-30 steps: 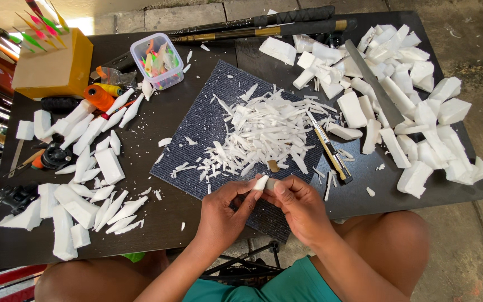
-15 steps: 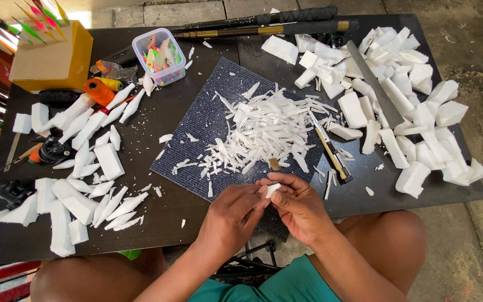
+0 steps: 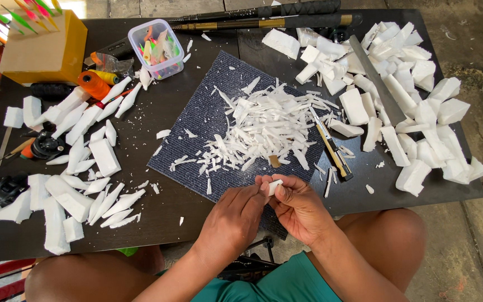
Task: The person shapes small white plastic pieces by hand and with a utility knife on a dark mat. They repeatedly pick up pieces, trim edges, and set them aside, accumulating shavings on the mat.
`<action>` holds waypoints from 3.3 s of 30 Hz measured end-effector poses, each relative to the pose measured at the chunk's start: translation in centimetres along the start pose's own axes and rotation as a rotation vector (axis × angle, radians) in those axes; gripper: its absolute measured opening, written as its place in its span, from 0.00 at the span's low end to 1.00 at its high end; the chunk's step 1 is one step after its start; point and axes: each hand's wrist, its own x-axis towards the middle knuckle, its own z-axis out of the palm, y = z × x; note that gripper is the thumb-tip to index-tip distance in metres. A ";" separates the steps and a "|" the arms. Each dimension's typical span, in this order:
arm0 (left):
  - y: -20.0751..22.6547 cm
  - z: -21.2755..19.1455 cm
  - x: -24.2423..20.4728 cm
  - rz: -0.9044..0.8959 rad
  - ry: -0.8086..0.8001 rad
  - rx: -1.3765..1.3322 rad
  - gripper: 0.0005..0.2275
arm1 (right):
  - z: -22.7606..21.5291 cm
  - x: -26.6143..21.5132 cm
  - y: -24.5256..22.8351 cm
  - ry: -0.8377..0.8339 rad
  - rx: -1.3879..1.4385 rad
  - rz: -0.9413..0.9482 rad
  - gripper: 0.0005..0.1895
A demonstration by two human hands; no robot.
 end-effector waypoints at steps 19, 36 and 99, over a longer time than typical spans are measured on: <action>-1.2 1.0 -1.8 -0.058 -0.114 0.125 0.11 | 3.8 -1.2 -1.2 0.072 -0.660 -0.294 0.10; -0.8 1.7 -1.7 -0.039 -0.069 0.361 0.10 | 2.6 -0.4 1.0 0.121 -0.442 -0.428 0.08; -3.8 1.9 -1.6 -0.213 -0.162 0.133 0.12 | 4.5 -1.4 -1.5 -0.044 -1.417 -0.778 0.19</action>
